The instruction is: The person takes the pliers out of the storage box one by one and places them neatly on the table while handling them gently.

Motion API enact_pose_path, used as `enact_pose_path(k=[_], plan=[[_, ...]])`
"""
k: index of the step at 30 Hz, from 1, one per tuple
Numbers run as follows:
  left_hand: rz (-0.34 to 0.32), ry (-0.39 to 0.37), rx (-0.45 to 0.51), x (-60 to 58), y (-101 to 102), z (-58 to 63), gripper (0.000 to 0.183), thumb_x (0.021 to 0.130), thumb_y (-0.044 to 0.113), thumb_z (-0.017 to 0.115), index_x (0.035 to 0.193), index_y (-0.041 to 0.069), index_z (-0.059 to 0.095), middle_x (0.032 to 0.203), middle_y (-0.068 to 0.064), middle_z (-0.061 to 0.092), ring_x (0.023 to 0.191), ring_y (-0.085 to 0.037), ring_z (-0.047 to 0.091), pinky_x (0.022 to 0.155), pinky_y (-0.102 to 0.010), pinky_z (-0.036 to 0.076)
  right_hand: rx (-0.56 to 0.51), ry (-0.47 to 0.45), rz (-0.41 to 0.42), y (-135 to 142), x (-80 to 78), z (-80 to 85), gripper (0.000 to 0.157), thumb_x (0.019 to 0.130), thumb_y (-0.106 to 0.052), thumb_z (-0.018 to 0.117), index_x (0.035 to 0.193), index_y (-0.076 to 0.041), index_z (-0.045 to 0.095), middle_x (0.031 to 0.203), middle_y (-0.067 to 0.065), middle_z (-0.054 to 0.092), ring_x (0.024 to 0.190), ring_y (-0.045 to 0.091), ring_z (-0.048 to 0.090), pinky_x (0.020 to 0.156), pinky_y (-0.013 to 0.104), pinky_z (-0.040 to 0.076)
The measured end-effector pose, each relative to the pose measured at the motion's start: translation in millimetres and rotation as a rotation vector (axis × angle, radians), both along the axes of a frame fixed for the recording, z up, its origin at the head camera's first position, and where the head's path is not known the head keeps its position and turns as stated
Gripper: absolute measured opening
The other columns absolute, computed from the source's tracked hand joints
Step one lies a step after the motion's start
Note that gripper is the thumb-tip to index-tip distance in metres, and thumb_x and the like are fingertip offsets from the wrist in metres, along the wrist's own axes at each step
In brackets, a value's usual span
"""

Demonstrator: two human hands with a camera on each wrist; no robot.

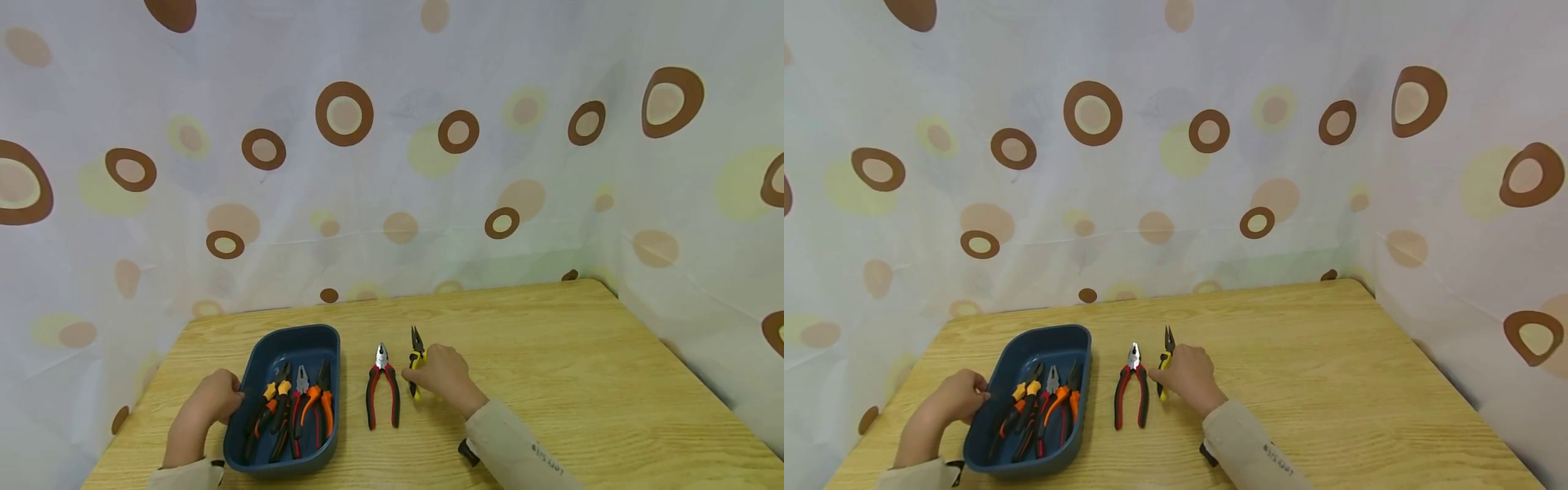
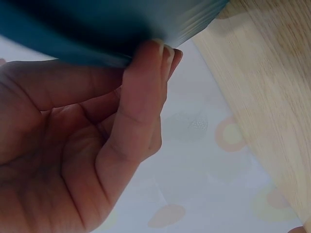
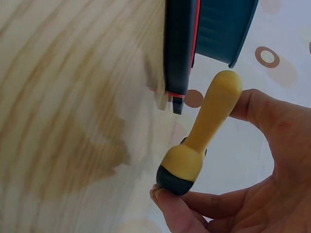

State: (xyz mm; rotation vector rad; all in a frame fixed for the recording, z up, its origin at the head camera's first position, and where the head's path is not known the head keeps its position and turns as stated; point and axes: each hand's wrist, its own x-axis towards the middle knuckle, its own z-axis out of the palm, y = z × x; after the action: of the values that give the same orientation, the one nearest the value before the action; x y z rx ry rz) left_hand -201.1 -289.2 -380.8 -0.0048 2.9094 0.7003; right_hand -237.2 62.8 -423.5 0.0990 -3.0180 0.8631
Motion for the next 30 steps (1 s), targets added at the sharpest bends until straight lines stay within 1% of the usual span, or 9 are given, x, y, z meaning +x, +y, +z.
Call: enact_pose_path(k=[4, 8, 14, 17, 21, 25, 28, 30], plan=[[-0.002, 0.005, -0.007, 0.2, -0.3, -0.7, 0.036, 0.086, -0.003, 0.053, 0.059, 0.011, 0.034, 0.055, 0.002, 0.028, 0.049, -0.013, 0.046, 0.049, -0.025, 0.038, 0.022, -0.011, -0.002, -0.9, 1.4, -2.1, 0.047, 0.076, -0.036, 0.074, 0.053, -0.013, 0.040, 0.051, -0.004, 0.035, 0.048, 0.010, 0.032, 0.042, 0.021, 0.023], [0.001, 0.007, -0.003, 0.1, 0.2, -0.1, 0.034, 0.085, -0.003, 0.053, 0.059, 0.011, 0.035, 0.056, 0.001, 0.030, 0.050, -0.013, 0.047, 0.049, -0.025, 0.039, 0.039, -0.002, -0.002, -2.4, 2.6, -4.3, 0.048, 0.076, -0.037, 0.075, 0.053, -0.013, 0.039, 0.052, -0.004, 0.034, 0.048, 0.010, 0.032, 0.042, 0.021, 0.022], [-0.001, 0.011, -0.006, 0.4, 0.6, 0.6, 0.033, 0.084, -0.003, 0.053, 0.059, 0.010, 0.036, 0.056, 0.000, 0.033, 0.050, -0.013, 0.048, 0.049, -0.025, 0.040, 0.066, 0.017, 0.003, -4.1, 4.7, -9.1, 0.052, 0.077, -0.036, 0.075, 0.051, -0.015, 0.035, 0.050, -0.006, 0.028, 0.047, 0.008, 0.026, 0.041, 0.020, 0.019], [-0.007, 0.016, -0.015, 0.5, 0.5, 0.7, 0.031, 0.084, -0.003, 0.053, 0.059, 0.009, 0.038, 0.056, -0.001, 0.036, 0.050, -0.013, 0.048, 0.049, -0.026, 0.040, 0.079, 0.024, -0.004, -4.9, 6.0, -11.0, 0.052, 0.076, -0.035, 0.075, 0.049, -0.015, 0.035, 0.049, -0.006, 0.027, 0.047, 0.008, 0.026, 0.041, 0.020, 0.019], [-0.009, 0.020, -0.019, 0.9, 0.5, 1.0, 0.030, 0.083, -0.002, 0.053, 0.059, 0.008, 0.039, 0.056, -0.001, 0.038, 0.050, -0.014, 0.048, 0.050, -0.026, 0.039, 0.109, 0.050, -0.018, -6.0, 7.7, -11.1, 0.048, 0.075, -0.036, 0.075, 0.051, -0.013, 0.040, 0.052, -0.003, 0.036, 0.050, 0.012, 0.035, 0.043, 0.023, 0.025], [-0.003, 0.022, -0.011, 1.4, 0.6, 0.6, 0.033, 0.083, -0.002, 0.053, 0.058, 0.010, 0.036, 0.054, 0.001, 0.033, 0.049, -0.013, 0.045, 0.049, -0.025, 0.037, 0.148, 0.047, -0.035, -7.9, 8.7, -11.4, 0.045, 0.075, -0.038, 0.075, 0.053, -0.009, 0.047, 0.063, 0.006, 0.046, 0.061, 0.020, 0.045, 0.049, 0.030, 0.036], [0.003, 0.021, -0.007, 1.3, 0.4, 0.0, 0.034, 0.082, -0.002, 0.053, 0.057, 0.011, 0.034, 0.054, 0.002, 0.030, 0.048, -0.012, 0.042, 0.049, -0.024, 0.035, 0.169, 0.033, -0.046, -9.3, 8.9, -13.4, 0.046, 0.074, -0.039, 0.076, 0.055, -0.007, 0.050, 0.069, 0.012, 0.048, 0.068, 0.025, 0.049, 0.055, 0.037, 0.043], [0.003, 0.017, -0.009, 1.2, 0.2, -0.2, 0.033, 0.082, -0.002, 0.053, 0.057, 0.011, 0.035, 0.054, 0.001, 0.031, 0.049, -0.013, 0.043, 0.049, -0.024, 0.035, 0.177, 0.036, -0.051, -10.2, 9.3, -14.9, 0.045, 0.072, -0.039, 0.077, 0.056, -0.007, 0.050, 0.072, 0.014, 0.049, 0.070, 0.028, 0.051, 0.057, 0.040, 0.046]])
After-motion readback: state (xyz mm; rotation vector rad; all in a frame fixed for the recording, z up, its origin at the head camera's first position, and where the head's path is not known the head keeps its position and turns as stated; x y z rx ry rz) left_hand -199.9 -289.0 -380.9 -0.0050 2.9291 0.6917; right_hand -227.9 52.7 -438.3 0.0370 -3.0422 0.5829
